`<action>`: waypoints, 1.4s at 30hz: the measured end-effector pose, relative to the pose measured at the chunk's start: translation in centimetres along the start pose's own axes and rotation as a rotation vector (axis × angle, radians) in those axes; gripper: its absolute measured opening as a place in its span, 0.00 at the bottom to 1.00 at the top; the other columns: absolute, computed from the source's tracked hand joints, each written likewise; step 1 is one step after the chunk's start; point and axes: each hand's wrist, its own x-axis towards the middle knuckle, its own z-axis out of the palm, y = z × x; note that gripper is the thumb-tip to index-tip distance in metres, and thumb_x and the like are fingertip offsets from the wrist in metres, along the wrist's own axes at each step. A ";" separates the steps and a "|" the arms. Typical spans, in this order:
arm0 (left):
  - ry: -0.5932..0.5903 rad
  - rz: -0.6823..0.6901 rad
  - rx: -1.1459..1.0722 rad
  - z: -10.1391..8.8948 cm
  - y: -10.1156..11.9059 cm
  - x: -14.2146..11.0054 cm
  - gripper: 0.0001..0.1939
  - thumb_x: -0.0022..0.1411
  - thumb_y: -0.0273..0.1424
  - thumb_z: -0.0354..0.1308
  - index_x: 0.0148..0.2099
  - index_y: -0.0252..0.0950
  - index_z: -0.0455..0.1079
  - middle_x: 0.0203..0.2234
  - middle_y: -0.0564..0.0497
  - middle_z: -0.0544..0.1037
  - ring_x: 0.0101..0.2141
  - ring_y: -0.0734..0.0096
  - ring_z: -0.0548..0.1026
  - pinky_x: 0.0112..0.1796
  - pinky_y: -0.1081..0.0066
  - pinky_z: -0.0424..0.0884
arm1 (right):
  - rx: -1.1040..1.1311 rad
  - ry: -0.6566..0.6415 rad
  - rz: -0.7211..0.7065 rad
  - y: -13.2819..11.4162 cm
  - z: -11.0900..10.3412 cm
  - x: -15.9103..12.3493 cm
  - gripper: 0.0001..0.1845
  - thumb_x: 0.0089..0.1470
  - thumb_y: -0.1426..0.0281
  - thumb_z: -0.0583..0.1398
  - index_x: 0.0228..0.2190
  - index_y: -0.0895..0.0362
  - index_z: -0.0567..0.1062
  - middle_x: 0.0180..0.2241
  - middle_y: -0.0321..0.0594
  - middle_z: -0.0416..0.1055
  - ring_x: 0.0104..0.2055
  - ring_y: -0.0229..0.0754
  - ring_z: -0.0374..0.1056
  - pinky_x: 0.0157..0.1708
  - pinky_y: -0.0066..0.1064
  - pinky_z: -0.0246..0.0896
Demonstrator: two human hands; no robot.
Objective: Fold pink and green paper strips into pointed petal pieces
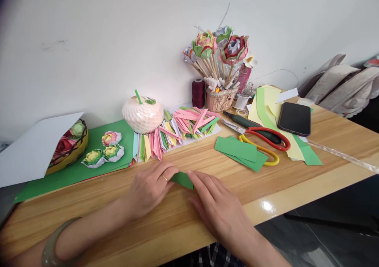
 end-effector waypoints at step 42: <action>0.167 0.300 0.110 -1.0 -2.0 -3.2 0.09 0.66 0.22 0.51 0.36 0.30 0.73 0.33 0.49 0.79 0.37 0.67 0.74 0.41 0.65 0.71 | 0.396 -0.308 -0.010 0.8 1.6 5.6 0.08 0.60 0.72 0.55 0.30 0.56 0.73 0.32 0.40 0.70 0.37 0.41 0.66 0.36 0.34 0.64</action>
